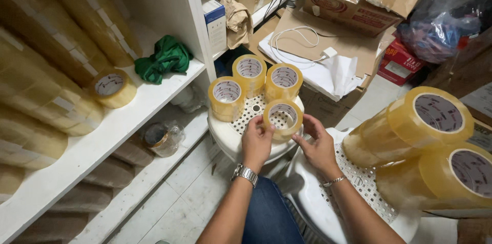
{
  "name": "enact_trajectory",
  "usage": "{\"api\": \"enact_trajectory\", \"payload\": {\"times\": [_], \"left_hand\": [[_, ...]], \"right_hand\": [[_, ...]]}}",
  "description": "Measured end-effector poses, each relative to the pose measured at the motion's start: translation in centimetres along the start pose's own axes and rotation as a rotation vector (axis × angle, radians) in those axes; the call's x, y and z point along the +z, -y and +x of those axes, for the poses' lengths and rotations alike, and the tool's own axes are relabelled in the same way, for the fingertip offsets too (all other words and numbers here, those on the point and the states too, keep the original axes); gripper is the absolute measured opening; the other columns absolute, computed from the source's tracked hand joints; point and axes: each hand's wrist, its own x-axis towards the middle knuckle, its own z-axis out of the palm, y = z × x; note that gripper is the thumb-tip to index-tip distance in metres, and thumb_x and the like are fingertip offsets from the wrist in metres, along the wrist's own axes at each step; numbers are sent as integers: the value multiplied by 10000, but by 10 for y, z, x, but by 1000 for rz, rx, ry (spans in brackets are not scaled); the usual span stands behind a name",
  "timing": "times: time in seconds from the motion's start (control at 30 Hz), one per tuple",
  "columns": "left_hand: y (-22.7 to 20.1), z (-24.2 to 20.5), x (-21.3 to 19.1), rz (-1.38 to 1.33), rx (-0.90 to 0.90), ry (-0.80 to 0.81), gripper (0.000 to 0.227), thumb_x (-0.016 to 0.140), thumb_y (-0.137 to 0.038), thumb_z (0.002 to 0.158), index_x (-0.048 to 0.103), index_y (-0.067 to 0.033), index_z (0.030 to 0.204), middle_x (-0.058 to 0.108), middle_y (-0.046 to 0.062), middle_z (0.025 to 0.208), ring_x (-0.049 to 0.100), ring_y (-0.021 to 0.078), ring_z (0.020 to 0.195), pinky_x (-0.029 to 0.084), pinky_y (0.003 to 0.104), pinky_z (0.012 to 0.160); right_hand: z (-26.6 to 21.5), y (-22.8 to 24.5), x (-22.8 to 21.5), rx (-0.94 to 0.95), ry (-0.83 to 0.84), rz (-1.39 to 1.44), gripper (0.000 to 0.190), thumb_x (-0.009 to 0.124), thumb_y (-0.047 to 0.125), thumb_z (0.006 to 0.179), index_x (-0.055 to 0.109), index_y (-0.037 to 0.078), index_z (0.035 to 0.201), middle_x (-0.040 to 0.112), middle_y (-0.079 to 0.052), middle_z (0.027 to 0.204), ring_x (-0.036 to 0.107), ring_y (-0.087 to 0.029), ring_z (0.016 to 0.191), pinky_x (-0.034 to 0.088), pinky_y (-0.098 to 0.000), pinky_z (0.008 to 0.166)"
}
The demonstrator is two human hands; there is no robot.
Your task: The person sits on a stool in a storage area and wipes a shelf with a green cloth. They then pick up rolls of clear packing tape from the shelf and place them onto the stool, arranging them into a stack.
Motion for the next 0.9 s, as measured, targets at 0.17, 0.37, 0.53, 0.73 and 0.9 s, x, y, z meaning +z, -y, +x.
{"api": "enact_trajectory", "payload": {"times": [0.17, 0.37, 0.53, 0.73, 0.9], "left_hand": [[1, -5, 0, 114, 56, -10, 531, 679, -170, 961, 527, -7, 1443, 621, 245, 1366, 629, 403, 1241, 586, 450, 986], [9, -6, 0, 379, 115, -27, 534, 648, -256, 961, 568, -77, 1457, 649, 160, 1327, 642, 346, 1196, 532, 446, 1019], [6, -6, 0, 436, 83, 33, 546, 624, -276, 980, 532, -96, 1488, 644, 125, 1318, 637, 304, 1192, 527, 423, 1013], [-4, -10, -2, 441, 75, 75, 562, 586, -252, 1000, 480, -76, 1523, 572, 157, 1428, 539, 366, 1332, 453, 474, 1106], [-15, -17, -4, 452, 68, 99, 587, 578, -235, 1008, 432, -70, 1553, 516, 199, 1488, 449, 405, 1418, 372, 515, 1166]], "right_hand": [[-1, 12, 1, 27, -3, -57, 717, 853, 11, 767, 577, 45, 1428, 690, -215, 1313, 625, -381, 1272, 514, -485, 1070], [0, 15, 3, 39, 25, -194, 710, 847, 43, 787, 560, 47, 1436, 683, -219, 1329, 612, -407, 1284, 518, -499, 1069], [-1, 11, 3, 34, 37, -242, 732, 790, -14, 818, 501, 28, 1489, 653, -254, 1360, 601, -438, 1281, 522, -531, 1065], [-2, 8, 1, 25, 93, -317, 758, 750, 38, 864, 430, 48, 1552, 638, -252, 1382, 596, -436, 1281, 525, -513, 1070], [-2, 8, 1, 10, 92, -377, 746, 760, 51, 862, 450, 43, 1541, 654, -268, 1345, 621, -452, 1239, 536, -531, 1049]]}}
